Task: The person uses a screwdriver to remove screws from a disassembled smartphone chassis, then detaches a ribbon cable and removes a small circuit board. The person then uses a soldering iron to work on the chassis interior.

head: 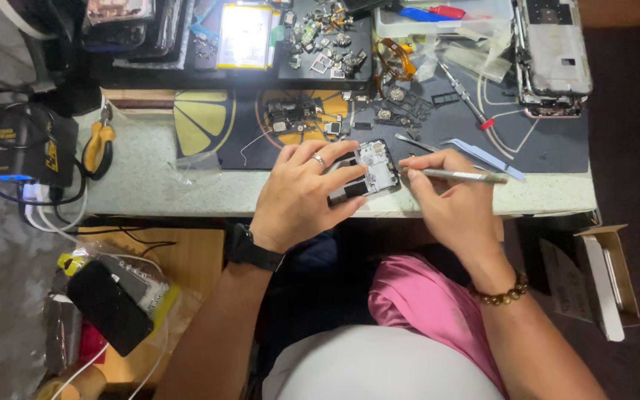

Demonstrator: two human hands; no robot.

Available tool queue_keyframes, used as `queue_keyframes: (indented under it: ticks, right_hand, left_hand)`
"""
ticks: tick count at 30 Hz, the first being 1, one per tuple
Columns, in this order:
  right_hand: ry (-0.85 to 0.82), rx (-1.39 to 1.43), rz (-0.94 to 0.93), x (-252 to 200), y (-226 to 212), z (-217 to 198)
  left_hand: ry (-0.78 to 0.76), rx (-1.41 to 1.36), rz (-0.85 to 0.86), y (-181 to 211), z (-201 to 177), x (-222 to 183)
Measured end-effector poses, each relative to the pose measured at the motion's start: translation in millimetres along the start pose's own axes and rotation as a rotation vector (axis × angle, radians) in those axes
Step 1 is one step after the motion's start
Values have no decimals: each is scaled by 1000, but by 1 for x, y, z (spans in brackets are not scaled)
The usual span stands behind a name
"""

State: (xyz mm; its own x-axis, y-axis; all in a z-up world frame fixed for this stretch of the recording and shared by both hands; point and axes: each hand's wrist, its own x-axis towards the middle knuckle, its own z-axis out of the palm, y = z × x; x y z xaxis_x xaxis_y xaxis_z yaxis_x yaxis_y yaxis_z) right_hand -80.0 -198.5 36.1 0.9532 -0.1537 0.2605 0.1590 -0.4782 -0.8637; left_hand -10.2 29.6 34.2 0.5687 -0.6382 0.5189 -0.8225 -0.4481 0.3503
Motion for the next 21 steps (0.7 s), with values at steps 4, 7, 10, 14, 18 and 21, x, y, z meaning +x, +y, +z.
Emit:
queue_keyframes:
  ticks: [4,7,10,14,18,21]
  right_hand:
    - [74,-181,-179,-13,-1,9]
    - [72,-82,-33,-8,2,6]
    - [74,-10,-90,-9,4,6]
    - [120,-187,-263,-15,6,12]
    - [46,-17,-38,-6,16,3]
    - [22,47,-47,2,18,-1]
  left_hand:
    - [26,14,36,3,0,3]
    - [13,96,6,11,5,7]
    - [94,177,-6,21,21,15]
    - [114,129,-34,27,39,26]
    - [123,71,-42,26,45,25]
    - [132,32,-47,24,44,24]
